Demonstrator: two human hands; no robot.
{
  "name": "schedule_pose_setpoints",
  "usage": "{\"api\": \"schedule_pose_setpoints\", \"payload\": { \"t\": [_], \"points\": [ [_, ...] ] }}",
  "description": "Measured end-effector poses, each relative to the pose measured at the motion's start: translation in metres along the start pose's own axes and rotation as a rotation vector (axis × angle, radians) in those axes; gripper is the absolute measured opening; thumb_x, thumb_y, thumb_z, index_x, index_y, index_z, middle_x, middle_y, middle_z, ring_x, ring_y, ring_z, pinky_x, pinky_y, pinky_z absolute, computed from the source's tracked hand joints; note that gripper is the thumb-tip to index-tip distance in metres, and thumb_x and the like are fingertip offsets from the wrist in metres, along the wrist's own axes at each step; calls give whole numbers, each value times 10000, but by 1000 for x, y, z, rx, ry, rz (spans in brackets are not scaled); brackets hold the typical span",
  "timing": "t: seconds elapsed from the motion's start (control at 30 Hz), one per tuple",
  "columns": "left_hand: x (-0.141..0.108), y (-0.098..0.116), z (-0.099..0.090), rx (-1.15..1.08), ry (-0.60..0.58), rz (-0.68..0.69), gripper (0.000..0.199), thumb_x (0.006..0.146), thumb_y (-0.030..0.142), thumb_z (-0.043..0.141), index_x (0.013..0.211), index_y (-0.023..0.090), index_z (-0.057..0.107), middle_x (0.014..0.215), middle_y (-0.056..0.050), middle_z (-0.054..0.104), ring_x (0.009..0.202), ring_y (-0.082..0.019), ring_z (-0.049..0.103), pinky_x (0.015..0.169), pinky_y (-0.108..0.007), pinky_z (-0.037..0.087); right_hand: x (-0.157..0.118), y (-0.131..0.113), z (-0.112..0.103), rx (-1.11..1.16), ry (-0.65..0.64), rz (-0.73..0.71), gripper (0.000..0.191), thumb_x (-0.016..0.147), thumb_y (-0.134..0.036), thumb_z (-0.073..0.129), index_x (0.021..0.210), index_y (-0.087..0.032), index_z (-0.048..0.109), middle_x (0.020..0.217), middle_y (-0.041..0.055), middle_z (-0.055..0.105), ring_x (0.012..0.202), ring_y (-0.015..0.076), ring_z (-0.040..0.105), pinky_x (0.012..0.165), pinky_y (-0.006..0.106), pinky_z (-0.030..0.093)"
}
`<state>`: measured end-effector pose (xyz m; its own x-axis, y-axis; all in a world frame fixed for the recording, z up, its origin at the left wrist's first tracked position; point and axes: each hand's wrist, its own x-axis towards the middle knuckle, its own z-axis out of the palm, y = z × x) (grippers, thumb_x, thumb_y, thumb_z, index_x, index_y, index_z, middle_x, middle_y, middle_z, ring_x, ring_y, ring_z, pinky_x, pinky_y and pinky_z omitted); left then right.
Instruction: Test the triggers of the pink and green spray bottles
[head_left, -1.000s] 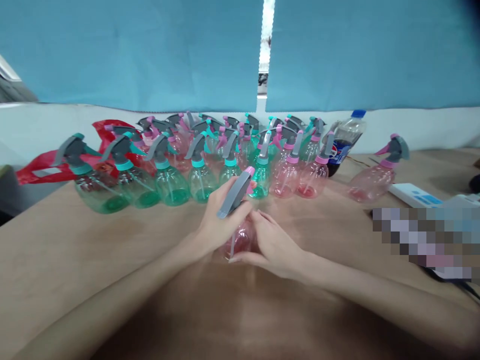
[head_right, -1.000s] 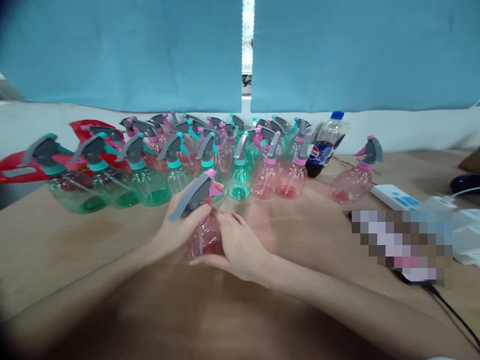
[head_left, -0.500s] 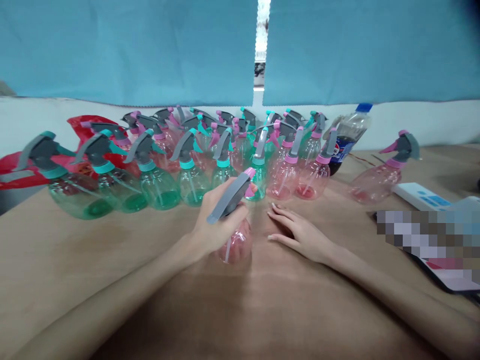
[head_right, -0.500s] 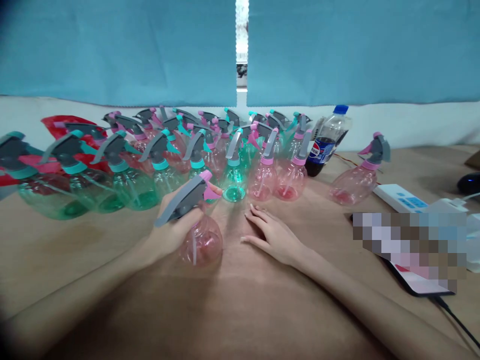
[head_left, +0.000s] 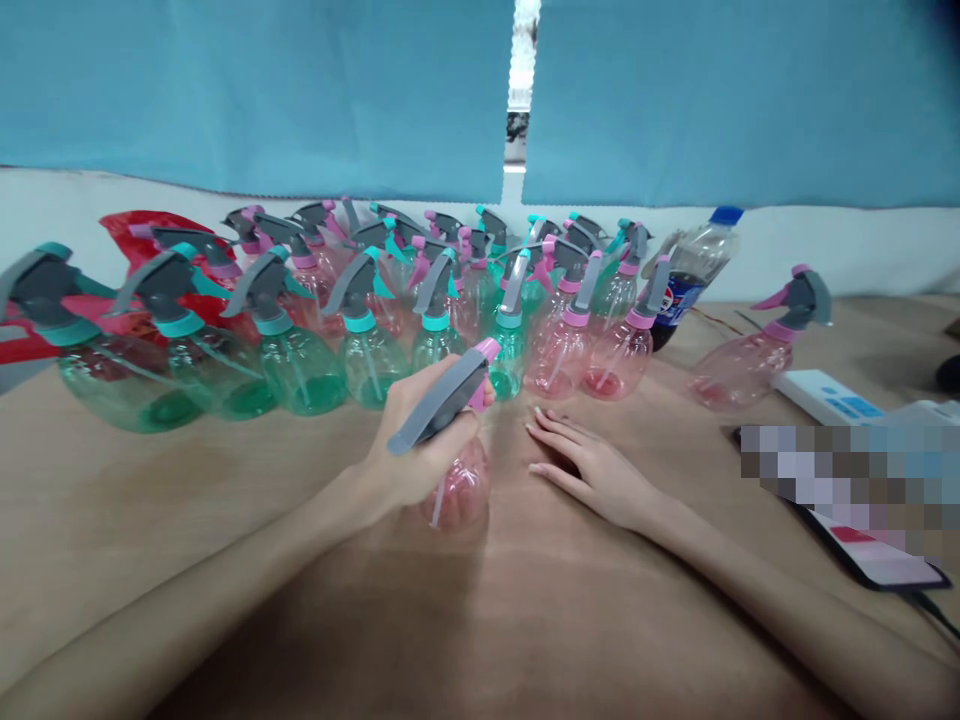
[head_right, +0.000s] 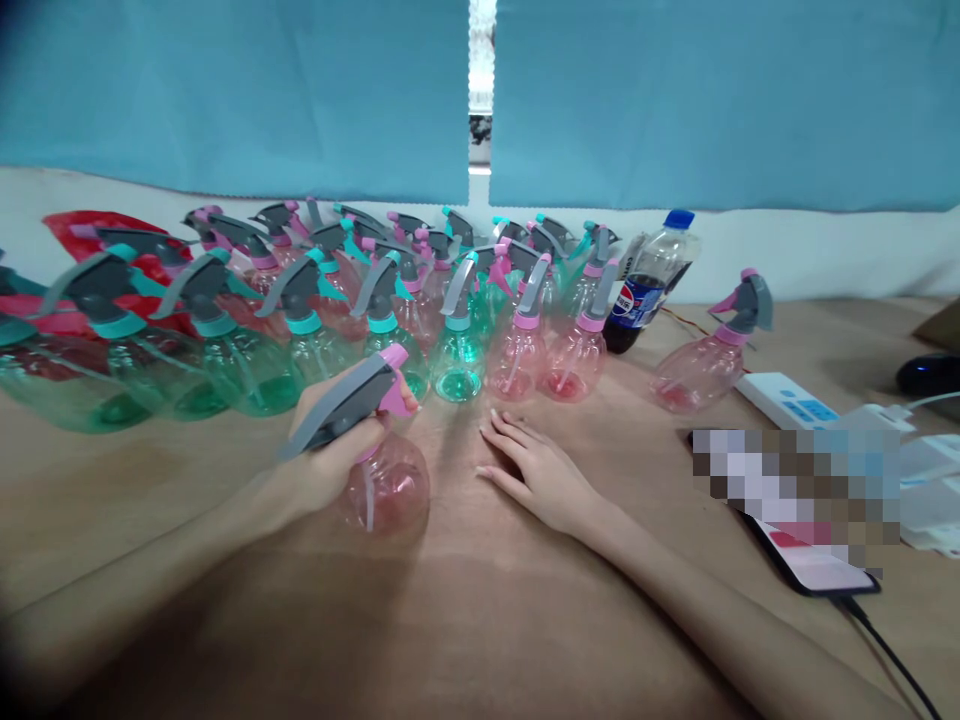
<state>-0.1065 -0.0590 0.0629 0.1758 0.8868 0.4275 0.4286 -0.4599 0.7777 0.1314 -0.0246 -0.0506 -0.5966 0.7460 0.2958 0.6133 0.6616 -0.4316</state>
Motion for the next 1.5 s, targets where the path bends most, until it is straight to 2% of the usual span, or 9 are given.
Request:
{"api": "schedule_pose_setpoints", "payload": {
  "t": [0.17,0.27,0.37,0.57,0.77,1.07,1.2,1.37,1.5],
  "points": [
    [-2,1,-1,6,-4,10,87,733,156,495,750,204,564,666,25,532,505,-95,393,461,-235,317,0,2,1,-16,-24,16,568,944,-522,463,1414,-204,480,1496,112,406,1392,297,367,1130,536,333],
    [-1,0,-1,1,-1,15,99,739,156,494,772,206,573,699,29,553,500,-91,391,455,-235,315,0,2,1,-34,-38,21,582,948,-537,442,1415,-193,478,1500,109,399,1394,290,365,1136,524,331],
    [0,0,-1,20,-7,12,126,731,148,493,789,216,581,631,49,490,498,-101,374,473,-241,330,1,1,1,-56,-55,24,602,953,-551,417,1413,-167,477,1504,109,395,1401,276,355,1146,499,324],
    [-3,-2,4,56,61,-46,168,747,164,514,886,231,579,698,41,528,595,-132,477,568,-261,386,2,1,-1,-38,-45,5,588,957,-543,417,1412,-176,477,1489,109,423,1402,263,355,1152,488,316],
    [-5,-9,7,31,62,-60,159,792,194,510,933,239,567,757,29,588,652,-152,551,600,-277,416,2,1,-1,-22,-29,1,571,952,-535,436,1400,-185,495,1457,109,474,1392,274,373,1147,499,324],
    [-2,-2,7,6,48,-35,223,735,190,499,941,225,577,713,28,548,612,-147,522,574,-276,413,1,2,0,-20,-30,4,562,953,-525,440,1399,-187,496,1473,109,449,1393,273,370,1140,499,334],
    [-1,-1,6,-5,48,-7,165,718,168,497,862,224,553,637,47,470,545,-123,443,515,-252,372,1,2,0,-4,-32,12,558,952,-522,443,1400,-193,495,1482,104,437,1396,272,365,1146,500,325],
    [-1,1,5,6,46,4,65,714,173,498,746,224,473,629,47,437,548,-122,414,494,-255,326,1,2,0,-13,-37,22,561,951,-532,437,1398,-198,497,1484,104,434,1398,271,362,1149,506,317],
    [-1,2,5,17,42,9,68,721,177,489,749,234,466,622,50,423,538,-126,394,496,-262,318,1,2,-1,-23,-51,23,567,956,-535,426,1397,-186,497,1476,107,447,1402,262,356,1150,497,317]
  ]
}}
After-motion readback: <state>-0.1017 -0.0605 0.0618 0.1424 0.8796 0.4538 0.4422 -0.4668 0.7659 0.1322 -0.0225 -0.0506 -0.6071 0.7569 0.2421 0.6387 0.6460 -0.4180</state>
